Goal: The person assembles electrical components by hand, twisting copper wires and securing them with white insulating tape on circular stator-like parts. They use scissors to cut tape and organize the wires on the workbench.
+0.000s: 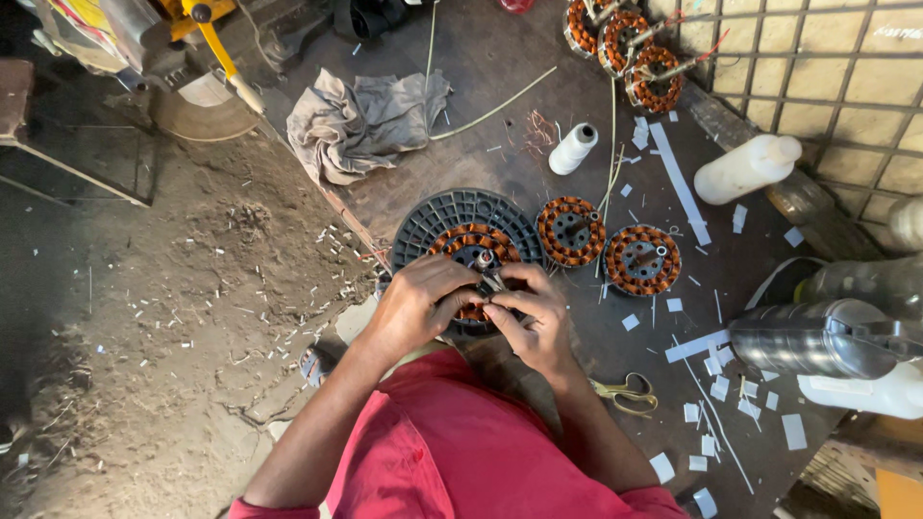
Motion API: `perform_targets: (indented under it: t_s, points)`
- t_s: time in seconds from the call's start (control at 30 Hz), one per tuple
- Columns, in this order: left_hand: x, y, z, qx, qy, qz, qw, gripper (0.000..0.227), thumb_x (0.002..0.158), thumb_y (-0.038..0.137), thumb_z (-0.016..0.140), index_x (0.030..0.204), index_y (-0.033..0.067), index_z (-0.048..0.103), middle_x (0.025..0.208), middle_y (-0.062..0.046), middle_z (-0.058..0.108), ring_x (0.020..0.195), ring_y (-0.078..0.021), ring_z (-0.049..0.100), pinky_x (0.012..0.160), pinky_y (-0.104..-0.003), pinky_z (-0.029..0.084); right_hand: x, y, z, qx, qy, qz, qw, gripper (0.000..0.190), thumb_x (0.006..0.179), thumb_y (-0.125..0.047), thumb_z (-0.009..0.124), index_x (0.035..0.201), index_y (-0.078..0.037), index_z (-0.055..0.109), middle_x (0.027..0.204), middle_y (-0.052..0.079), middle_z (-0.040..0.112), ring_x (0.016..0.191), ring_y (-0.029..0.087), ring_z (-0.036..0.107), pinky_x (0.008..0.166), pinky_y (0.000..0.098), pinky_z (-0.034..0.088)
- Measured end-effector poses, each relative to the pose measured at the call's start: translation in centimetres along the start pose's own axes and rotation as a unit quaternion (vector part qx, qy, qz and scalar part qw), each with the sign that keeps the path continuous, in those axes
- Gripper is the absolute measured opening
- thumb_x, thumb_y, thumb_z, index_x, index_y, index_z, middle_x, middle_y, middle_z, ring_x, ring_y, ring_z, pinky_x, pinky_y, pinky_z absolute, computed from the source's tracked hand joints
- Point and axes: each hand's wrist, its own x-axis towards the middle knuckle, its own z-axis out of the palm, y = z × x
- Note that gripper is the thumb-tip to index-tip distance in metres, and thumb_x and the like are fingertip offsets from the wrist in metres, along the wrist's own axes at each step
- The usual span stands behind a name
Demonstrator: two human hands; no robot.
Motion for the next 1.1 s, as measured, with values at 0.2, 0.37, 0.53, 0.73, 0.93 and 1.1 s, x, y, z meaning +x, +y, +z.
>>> perform_targets:
  t_s: [0.2,0.37,0.53,0.73,0.93,1.1]
  points:
    - [-1.3,-0.4,0.6,0.065,-0.010,0.071,0.995,0.026,0.077,-0.004,0.074,0.102,0.0040,0.071,0.110,-0.009,0.073,0.104,-0.0298,0.069,0.091,-0.042,0.054,-0.7,1.2,-1.0,0.025,-0.052,0.001,0.998,0.015,0.081,-0.008,0.082,0.094,-0.002,0.076,0.125,0.017,0.064,0.112,0.029,0.065,0.092,0.0372,0.054]
    - [-1.5,-0.2,0.7,0.083,-0.037,0.075,0.993,0.029,0.075,-0.004,0.075,0.102,0.0048,0.072,0.110,-0.008,0.073,0.103,-0.0299,0.065,0.091,-0.042,0.054,-1.1,1.1,-1.0,0.024,-0.047,-0.026,0.998,0.016,0.080,-0.007,0.082,0.094,-0.002,0.077,0.126,0.016,0.063,0.118,0.031,0.063,0.102,0.0412,0.051]
    - [-0.8,0.3,0.1,0.028,-0.047,0.024,0.998,0.028,0.075,-0.004,0.075,0.100,0.0062,0.071,0.106,-0.007,0.071,0.104,-0.0296,0.065,0.091,-0.039,0.054,-0.5,1.1,-1.2,0.016,-0.053,-0.021,0.998,0.016,0.079,-0.008,0.083,0.092,-0.002,0.076,0.121,0.015,0.064,0.114,0.029,0.064,0.095,0.0386,0.053]
    - [-0.7,1.0,-0.2,0.020,-0.074,-0.003,0.997,0.028,0.073,-0.004,0.076,0.098,0.0059,0.072,0.099,-0.009,0.067,0.101,-0.0323,0.062,0.088,-0.042,0.051,-0.6,0.9,-1.1,0.000,-0.055,-0.019,0.998,0.016,0.079,-0.008,0.085,0.091,-0.003,0.077,0.117,0.014,0.065,0.108,0.027,0.065,0.091,0.0376,0.054]
    - [0.0,0.7,-1.1,-0.024,-0.081,-0.004,0.996,0.032,0.073,-0.009,0.071,0.103,0.0030,0.069,0.104,-0.010,0.067,0.104,-0.0317,0.062,0.091,-0.042,0.051,0.5,0.6,-1.3,-0.013,-0.051,-0.041,0.998,0.017,0.076,-0.008,0.086,0.087,-0.003,0.075,0.113,0.013,0.066,0.104,0.027,0.066,0.088,0.0374,0.053]
    - [-0.4,0.8,-0.6,0.009,-0.067,0.004,0.998,0.028,0.076,-0.007,0.071,0.102,0.0034,0.070,0.102,-0.010,0.066,0.103,-0.0317,0.061,0.090,-0.042,0.050,0.6,0.2,-1.1,-0.016,-0.055,-0.019,0.998,0.014,0.077,-0.006,0.085,0.085,-0.002,0.074,0.112,0.012,0.066,0.102,0.026,0.067,0.087,0.0363,0.054]
